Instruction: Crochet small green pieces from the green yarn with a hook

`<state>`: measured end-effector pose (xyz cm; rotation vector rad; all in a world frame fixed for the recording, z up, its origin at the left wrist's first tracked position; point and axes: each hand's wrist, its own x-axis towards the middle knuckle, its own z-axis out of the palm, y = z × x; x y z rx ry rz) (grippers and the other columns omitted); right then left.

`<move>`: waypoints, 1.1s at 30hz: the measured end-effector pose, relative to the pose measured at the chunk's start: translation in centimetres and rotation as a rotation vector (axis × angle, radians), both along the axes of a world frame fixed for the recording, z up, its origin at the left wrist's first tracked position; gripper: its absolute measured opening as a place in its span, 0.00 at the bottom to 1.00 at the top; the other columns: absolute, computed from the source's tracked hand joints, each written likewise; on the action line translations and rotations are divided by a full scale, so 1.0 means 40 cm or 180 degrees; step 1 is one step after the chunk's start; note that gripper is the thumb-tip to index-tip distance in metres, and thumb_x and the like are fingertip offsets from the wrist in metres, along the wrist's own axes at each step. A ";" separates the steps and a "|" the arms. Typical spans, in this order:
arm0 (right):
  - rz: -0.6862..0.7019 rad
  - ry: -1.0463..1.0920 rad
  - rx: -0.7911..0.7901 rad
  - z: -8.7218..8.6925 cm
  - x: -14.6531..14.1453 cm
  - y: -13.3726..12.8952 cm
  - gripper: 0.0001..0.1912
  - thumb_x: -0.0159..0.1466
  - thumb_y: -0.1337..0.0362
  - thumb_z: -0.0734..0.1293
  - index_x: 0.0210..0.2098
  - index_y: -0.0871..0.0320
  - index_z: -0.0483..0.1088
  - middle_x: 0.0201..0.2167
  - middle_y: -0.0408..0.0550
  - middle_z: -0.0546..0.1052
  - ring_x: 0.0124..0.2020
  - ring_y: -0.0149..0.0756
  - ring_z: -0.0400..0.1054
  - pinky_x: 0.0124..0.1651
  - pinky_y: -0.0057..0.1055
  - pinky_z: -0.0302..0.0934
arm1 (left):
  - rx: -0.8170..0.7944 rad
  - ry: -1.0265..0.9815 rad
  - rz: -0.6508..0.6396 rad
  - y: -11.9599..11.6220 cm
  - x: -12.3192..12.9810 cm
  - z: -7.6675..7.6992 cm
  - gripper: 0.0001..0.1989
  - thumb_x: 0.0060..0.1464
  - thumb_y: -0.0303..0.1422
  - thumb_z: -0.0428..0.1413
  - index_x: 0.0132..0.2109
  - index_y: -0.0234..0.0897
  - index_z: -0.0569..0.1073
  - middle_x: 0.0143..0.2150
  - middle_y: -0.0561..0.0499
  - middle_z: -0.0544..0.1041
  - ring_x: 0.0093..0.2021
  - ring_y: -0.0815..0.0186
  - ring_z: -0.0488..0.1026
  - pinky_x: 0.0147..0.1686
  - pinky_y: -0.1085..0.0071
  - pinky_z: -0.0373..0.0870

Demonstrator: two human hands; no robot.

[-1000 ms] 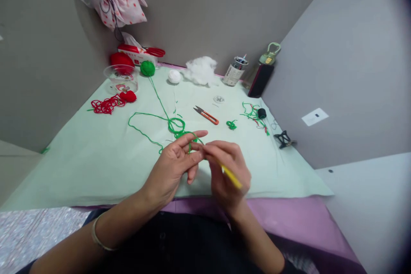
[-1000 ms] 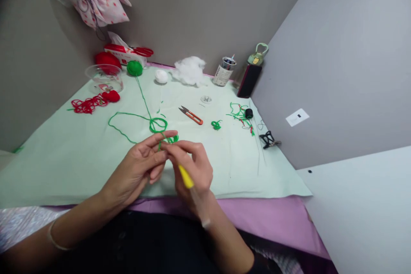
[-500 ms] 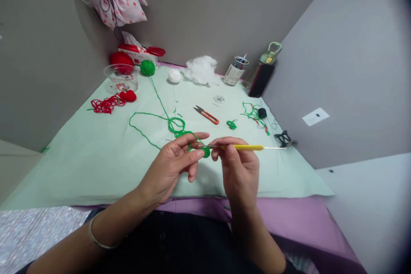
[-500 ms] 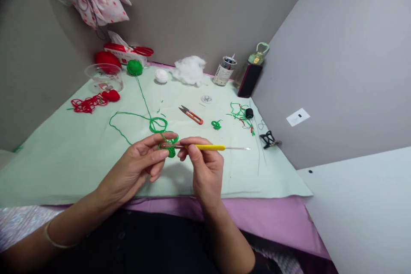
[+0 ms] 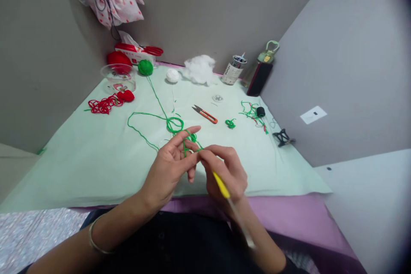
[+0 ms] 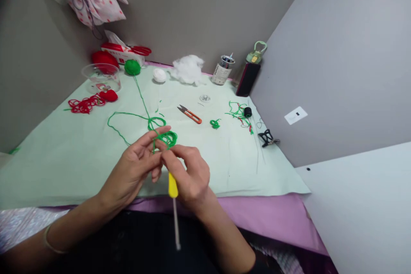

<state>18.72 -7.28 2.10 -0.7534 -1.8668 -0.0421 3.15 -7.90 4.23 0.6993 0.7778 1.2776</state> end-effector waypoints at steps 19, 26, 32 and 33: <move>0.0018 0.0534 -0.0362 -0.013 -0.006 0.007 0.18 0.69 0.73 0.69 0.53 0.46 0.80 0.47 0.50 0.82 0.45 0.41 0.79 0.44 0.39 0.76 | -0.0380 -0.0455 -0.0427 0.018 -0.001 0.002 0.18 0.55 0.31 0.71 0.52 0.35 0.83 0.23 0.61 0.66 0.17 0.81 0.57 0.16 0.84 0.58; 0.0856 0.1918 -0.1770 0.026 0.005 0.030 0.09 0.74 0.63 0.66 0.42 0.53 0.81 0.35 0.46 0.80 0.30 0.33 0.73 0.34 0.34 0.71 | -0.0276 -0.0386 -0.0252 0.024 -0.012 0.013 0.16 0.52 0.28 0.71 0.49 0.36 0.85 0.29 0.58 0.71 0.18 0.82 0.61 0.17 0.83 0.60; 0.1011 0.2210 -0.2100 0.022 -0.001 0.034 0.08 0.73 0.61 0.68 0.42 0.52 0.81 0.36 0.45 0.82 0.31 0.31 0.75 0.37 0.32 0.71 | -0.0060 -0.0078 -0.0163 0.009 -0.001 0.024 0.15 0.54 0.30 0.70 0.50 0.36 0.84 0.35 0.54 0.76 0.25 0.75 0.72 0.27 0.77 0.74; 0.1068 0.2315 -0.2185 0.022 -0.001 0.035 0.09 0.73 0.60 0.68 0.42 0.53 0.80 0.36 0.45 0.83 0.31 0.32 0.75 0.36 0.32 0.72 | -0.0051 -0.0069 -0.0163 0.009 -0.003 0.025 0.16 0.54 0.31 0.70 0.50 0.36 0.84 0.35 0.54 0.76 0.25 0.75 0.72 0.27 0.76 0.74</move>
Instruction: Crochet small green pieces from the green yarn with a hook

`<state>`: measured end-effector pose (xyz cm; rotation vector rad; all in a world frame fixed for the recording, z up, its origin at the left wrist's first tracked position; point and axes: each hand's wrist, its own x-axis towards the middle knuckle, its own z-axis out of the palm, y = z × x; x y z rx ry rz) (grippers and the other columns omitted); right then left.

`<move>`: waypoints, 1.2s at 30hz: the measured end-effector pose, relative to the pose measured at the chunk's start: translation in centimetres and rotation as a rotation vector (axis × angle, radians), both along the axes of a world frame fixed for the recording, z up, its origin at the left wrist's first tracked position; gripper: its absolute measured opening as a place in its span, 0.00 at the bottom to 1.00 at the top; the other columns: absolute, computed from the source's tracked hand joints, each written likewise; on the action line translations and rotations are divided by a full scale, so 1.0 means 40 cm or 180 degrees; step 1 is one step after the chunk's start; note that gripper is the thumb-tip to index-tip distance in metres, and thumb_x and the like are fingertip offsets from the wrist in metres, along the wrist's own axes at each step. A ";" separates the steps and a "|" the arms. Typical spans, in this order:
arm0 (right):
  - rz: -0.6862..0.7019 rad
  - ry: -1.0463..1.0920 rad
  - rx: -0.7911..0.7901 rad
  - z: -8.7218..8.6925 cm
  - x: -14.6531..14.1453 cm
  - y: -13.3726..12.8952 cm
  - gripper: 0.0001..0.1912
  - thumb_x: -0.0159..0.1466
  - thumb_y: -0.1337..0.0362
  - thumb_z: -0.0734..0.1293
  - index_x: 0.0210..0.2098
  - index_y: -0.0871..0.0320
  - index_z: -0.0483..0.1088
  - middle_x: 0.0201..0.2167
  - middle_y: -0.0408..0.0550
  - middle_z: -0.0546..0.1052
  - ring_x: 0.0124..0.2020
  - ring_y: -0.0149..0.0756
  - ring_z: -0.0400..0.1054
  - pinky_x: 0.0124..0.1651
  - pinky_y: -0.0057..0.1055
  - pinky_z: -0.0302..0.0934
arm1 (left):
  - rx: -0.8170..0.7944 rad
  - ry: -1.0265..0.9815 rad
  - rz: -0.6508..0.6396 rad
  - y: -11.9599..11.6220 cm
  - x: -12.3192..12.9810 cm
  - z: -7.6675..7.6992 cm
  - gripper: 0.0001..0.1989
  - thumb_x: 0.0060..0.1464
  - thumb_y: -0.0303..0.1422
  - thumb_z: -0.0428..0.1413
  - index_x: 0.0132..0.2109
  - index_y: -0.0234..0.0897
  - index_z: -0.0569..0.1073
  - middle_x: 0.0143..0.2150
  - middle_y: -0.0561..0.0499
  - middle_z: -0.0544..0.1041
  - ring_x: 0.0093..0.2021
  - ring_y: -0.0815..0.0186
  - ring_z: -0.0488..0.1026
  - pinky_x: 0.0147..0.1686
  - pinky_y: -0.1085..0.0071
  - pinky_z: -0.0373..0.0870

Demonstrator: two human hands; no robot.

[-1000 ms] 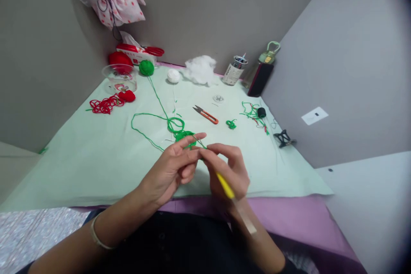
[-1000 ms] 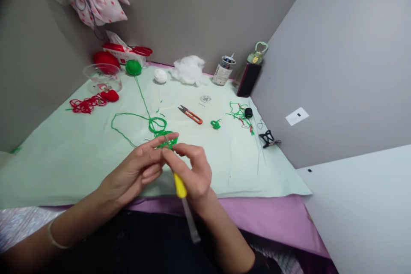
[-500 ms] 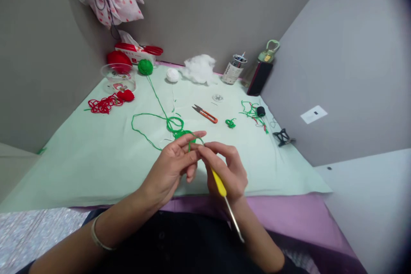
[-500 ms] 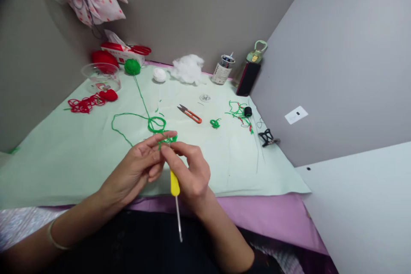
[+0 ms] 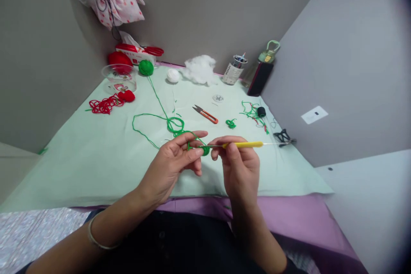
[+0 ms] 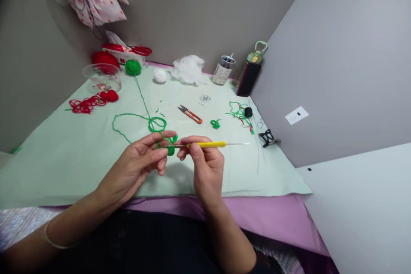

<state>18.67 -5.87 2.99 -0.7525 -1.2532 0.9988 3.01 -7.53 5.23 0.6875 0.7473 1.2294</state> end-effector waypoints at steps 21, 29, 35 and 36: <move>-0.1104 -0.1603 0.1568 -0.038 -0.013 -0.021 0.14 0.72 0.70 0.67 0.50 0.48 0.80 0.42 0.50 0.81 0.41 0.40 0.78 0.41 0.39 0.75 | -0.0539 -0.0466 -0.0245 0.008 -0.005 -0.021 0.18 0.55 0.28 0.70 0.53 0.34 0.83 0.33 0.53 0.76 0.28 0.74 0.71 0.32 0.77 0.74; -0.0259 -0.0542 0.0495 0.000 -0.010 -0.004 0.09 0.74 0.64 0.66 0.44 0.52 0.81 0.36 0.45 0.81 0.31 0.33 0.73 0.35 0.33 0.71 | -0.0125 -0.0221 -0.0149 0.007 -0.002 -0.010 0.17 0.54 0.28 0.70 0.52 0.38 0.84 0.37 0.54 0.78 0.28 0.75 0.72 0.33 0.78 0.74; -0.1029 -0.1651 0.1570 -0.033 -0.022 -0.020 0.16 0.70 0.72 0.69 0.51 0.46 0.81 0.46 0.49 0.82 0.44 0.40 0.78 0.43 0.38 0.75 | -0.0301 -0.0341 -0.0097 0.009 0.001 -0.021 0.17 0.53 0.29 0.71 0.51 0.36 0.84 0.33 0.54 0.76 0.26 0.76 0.69 0.28 0.79 0.71; -0.1080 -0.1698 0.1695 -0.035 -0.018 -0.021 0.17 0.69 0.72 0.70 0.52 0.46 0.81 0.47 0.50 0.82 0.45 0.40 0.78 0.45 0.38 0.76 | -0.0385 -0.0435 -0.0200 0.012 -0.002 -0.024 0.16 0.54 0.29 0.71 0.50 0.35 0.85 0.32 0.54 0.75 0.25 0.77 0.67 0.26 0.80 0.70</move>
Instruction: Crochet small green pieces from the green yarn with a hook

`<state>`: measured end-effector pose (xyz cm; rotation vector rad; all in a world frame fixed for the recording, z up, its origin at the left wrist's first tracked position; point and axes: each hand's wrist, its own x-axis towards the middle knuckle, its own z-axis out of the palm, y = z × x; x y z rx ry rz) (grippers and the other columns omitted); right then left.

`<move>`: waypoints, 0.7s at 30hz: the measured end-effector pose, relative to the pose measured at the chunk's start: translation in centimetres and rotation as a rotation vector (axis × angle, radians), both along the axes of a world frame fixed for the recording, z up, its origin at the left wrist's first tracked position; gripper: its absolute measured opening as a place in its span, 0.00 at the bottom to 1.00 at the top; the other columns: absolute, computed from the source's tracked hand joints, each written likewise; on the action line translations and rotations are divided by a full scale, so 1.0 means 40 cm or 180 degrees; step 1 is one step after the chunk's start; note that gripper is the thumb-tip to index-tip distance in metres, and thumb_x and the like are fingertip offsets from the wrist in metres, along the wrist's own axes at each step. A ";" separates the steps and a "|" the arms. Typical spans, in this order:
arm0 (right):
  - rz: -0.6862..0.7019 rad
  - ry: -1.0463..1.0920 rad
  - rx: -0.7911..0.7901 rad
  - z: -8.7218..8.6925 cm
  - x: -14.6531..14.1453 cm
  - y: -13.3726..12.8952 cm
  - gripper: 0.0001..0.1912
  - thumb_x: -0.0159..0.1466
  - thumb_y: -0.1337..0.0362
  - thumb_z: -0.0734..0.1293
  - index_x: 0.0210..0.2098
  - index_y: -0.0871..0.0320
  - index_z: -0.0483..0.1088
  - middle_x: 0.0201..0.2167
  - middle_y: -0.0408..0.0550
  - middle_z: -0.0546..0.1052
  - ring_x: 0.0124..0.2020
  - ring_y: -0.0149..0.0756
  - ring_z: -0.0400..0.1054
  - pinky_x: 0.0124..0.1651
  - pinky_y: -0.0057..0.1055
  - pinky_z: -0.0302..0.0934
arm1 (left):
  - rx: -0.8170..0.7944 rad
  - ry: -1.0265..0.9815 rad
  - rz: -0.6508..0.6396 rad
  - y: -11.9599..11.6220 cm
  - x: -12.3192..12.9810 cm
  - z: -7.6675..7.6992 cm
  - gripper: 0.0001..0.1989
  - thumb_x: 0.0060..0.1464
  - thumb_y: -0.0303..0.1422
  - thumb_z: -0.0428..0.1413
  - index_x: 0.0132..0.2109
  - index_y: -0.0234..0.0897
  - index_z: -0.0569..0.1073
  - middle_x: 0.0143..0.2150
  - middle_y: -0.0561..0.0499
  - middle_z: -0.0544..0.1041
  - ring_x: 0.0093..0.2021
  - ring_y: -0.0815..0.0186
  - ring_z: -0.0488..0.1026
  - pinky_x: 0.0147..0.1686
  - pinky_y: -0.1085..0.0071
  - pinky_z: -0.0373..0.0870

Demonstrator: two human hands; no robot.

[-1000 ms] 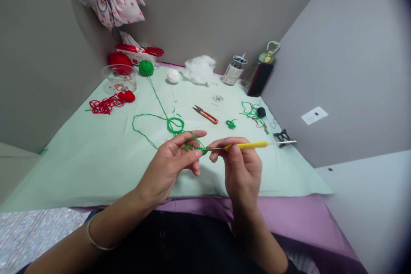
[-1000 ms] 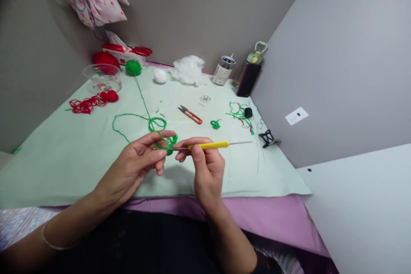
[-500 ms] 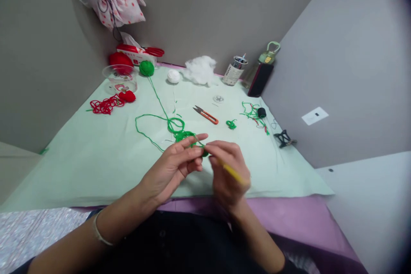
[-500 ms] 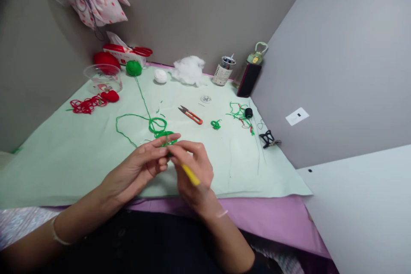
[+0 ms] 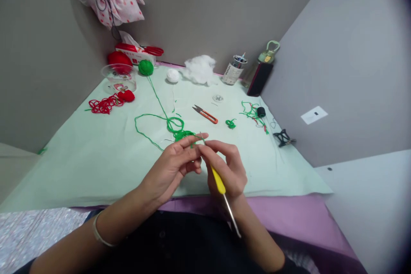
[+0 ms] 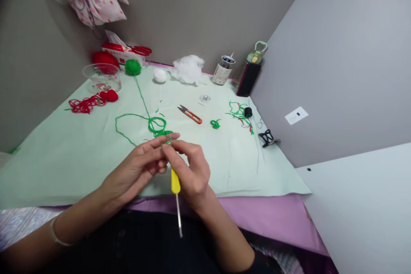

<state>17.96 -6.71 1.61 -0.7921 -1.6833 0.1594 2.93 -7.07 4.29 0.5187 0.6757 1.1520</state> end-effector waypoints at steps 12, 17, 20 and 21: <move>0.1109 0.1653 -0.1731 0.028 0.012 0.018 0.08 0.72 0.61 0.70 0.43 0.51 0.83 0.36 0.45 0.82 0.33 0.32 0.74 0.38 0.32 0.70 | 0.0329 0.0212 0.0089 -0.007 0.000 0.002 0.12 0.56 0.28 0.70 0.48 0.39 0.86 0.37 0.53 0.78 0.29 0.76 0.72 0.31 0.79 0.74; 0.1342 0.2034 -0.1902 0.034 0.020 0.020 0.09 0.73 0.60 0.69 0.40 0.53 0.82 0.35 0.44 0.82 0.31 0.29 0.76 0.35 0.28 0.71 | 0.0348 0.0320 0.0130 -0.005 -0.002 0.004 0.13 0.55 0.29 0.70 0.49 0.39 0.86 0.38 0.53 0.78 0.29 0.75 0.73 0.33 0.77 0.75; 0.1297 0.1863 -0.1792 0.037 0.024 0.012 0.10 0.75 0.61 0.66 0.42 0.53 0.80 0.37 0.44 0.83 0.32 0.30 0.77 0.37 0.29 0.73 | 0.0411 0.0451 0.0196 -0.006 -0.004 0.005 0.14 0.54 0.30 0.70 0.48 0.40 0.86 0.39 0.53 0.77 0.28 0.76 0.72 0.31 0.77 0.74; 0.1230 0.1753 -0.1715 0.037 0.025 0.007 0.10 0.75 0.61 0.65 0.43 0.53 0.80 0.38 0.44 0.83 0.33 0.30 0.78 0.38 0.30 0.73 | 0.0447 0.0518 0.0222 -0.006 -0.005 0.004 0.14 0.54 0.30 0.70 0.49 0.40 0.85 0.39 0.54 0.76 0.28 0.76 0.73 0.32 0.76 0.73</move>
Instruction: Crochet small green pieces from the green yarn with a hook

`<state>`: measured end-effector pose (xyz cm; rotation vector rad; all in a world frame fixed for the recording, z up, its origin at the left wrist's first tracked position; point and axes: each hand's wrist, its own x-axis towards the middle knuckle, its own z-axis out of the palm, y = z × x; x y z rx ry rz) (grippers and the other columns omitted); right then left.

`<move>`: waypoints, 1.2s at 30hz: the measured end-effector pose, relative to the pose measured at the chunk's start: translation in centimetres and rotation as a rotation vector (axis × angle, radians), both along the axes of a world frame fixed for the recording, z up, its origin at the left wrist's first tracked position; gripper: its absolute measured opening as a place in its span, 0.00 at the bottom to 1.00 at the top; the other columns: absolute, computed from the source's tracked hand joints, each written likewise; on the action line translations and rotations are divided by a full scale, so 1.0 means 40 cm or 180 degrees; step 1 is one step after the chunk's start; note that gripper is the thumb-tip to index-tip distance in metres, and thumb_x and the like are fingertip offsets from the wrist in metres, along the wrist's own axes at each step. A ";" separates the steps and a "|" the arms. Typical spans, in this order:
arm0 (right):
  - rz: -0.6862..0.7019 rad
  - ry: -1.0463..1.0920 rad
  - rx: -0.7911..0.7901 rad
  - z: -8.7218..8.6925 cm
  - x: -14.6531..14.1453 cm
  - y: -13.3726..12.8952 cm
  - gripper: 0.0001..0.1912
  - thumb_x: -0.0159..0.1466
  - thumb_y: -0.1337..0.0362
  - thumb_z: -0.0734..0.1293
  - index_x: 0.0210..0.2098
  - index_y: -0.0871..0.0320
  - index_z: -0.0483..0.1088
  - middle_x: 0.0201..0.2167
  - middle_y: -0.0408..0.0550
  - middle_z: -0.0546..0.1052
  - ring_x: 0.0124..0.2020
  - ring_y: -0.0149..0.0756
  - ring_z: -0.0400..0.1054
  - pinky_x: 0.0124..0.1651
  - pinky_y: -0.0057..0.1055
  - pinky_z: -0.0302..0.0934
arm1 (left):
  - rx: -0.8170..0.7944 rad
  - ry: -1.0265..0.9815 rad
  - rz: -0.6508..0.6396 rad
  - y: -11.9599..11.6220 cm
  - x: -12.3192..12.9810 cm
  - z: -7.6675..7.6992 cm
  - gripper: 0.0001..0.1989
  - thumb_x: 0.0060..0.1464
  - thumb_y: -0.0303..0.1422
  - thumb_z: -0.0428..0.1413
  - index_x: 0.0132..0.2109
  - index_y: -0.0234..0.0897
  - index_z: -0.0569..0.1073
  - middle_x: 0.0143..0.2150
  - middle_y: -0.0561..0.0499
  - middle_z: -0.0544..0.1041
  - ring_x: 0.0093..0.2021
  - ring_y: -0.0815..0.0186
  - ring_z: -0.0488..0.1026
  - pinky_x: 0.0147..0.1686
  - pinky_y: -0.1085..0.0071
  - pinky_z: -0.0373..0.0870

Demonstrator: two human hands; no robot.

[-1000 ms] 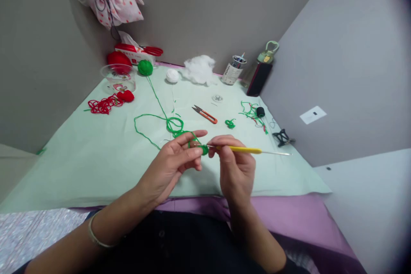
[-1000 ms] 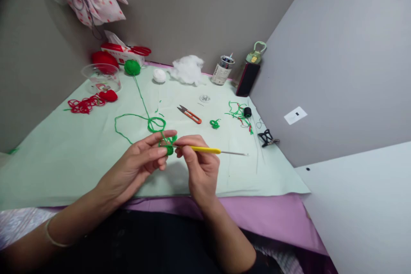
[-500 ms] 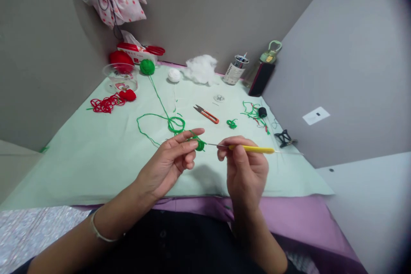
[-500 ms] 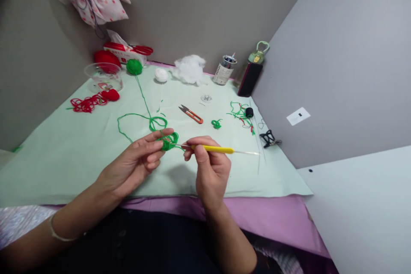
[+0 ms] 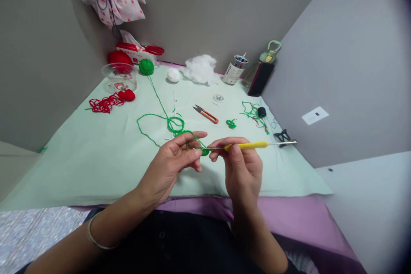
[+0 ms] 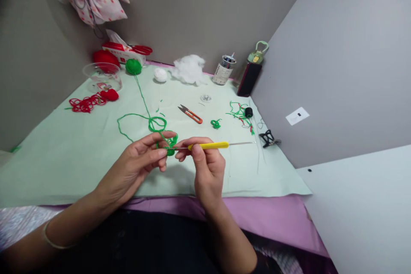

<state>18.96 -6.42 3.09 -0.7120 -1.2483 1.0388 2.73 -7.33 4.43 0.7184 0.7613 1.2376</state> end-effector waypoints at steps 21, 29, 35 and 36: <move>-0.0886 -0.1200 0.1181 -0.030 -0.006 -0.015 0.14 0.73 0.70 0.65 0.49 0.49 0.80 0.39 0.47 0.80 0.36 0.35 0.76 0.39 0.35 0.73 | -0.0482 -0.0593 -0.0316 0.012 -0.010 -0.017 0.18 0.55 0.29 0.70 0.52 0.33 0.84 0.28 0.58 0.69 0.23 0.79 0.62 0.22 0.83 0.65; -0.0346 -0.0582 0.0422 -0.016 -0.011 0.000 0.11 0.75 0.66 0.65 0.45 0.51 0.81 0.38 0.45 0.82 0.33 0.32 0.74 0.37 0.32 0.71 | -0.0184 -0.0248 -0.0275 0.002 0.007 -0.011 0.19 0.54 0.31 0.71 0.54 0.39 0.83 0.34 0.57 0.75 0.22 0.78 0.69 0.23 0.79 0.69; -0.1158 -0.1843 0.1696 -0.042 -0.016 -0.016 0.17 0.70 0.72 0.69 0.53 0.47 0.80 0.46 0.50 0.82 0.45 0.40 0.78 0.44 0.39 0.76 | -0.0363 -0.0417 -0.0285 0.005 0.010 -0.023 0.19 0.54 0.33 0.71 0.53 0.38 0.83 0.29 0.56 0.74 0.21 0.78 0.67 0.23 0.80 0.68; -0.1206 -0.1814 0.1746 -0.041 -0.013 -0.015 0.17 0.70 0.73 0.68 0.53 0.47 0.80 0.46 0.50 0.82 0.45 0.40 0.78 0.43 0.38 0.76 | -0.0433 -0.0490 -0.0366 0.008 0.006 -0.025 0.18 0.55 0.33 0.71 0.53 0.36 0.84 0.27 0.57 0.72 0.21 0.78 0.65 0.22 0.81 0.67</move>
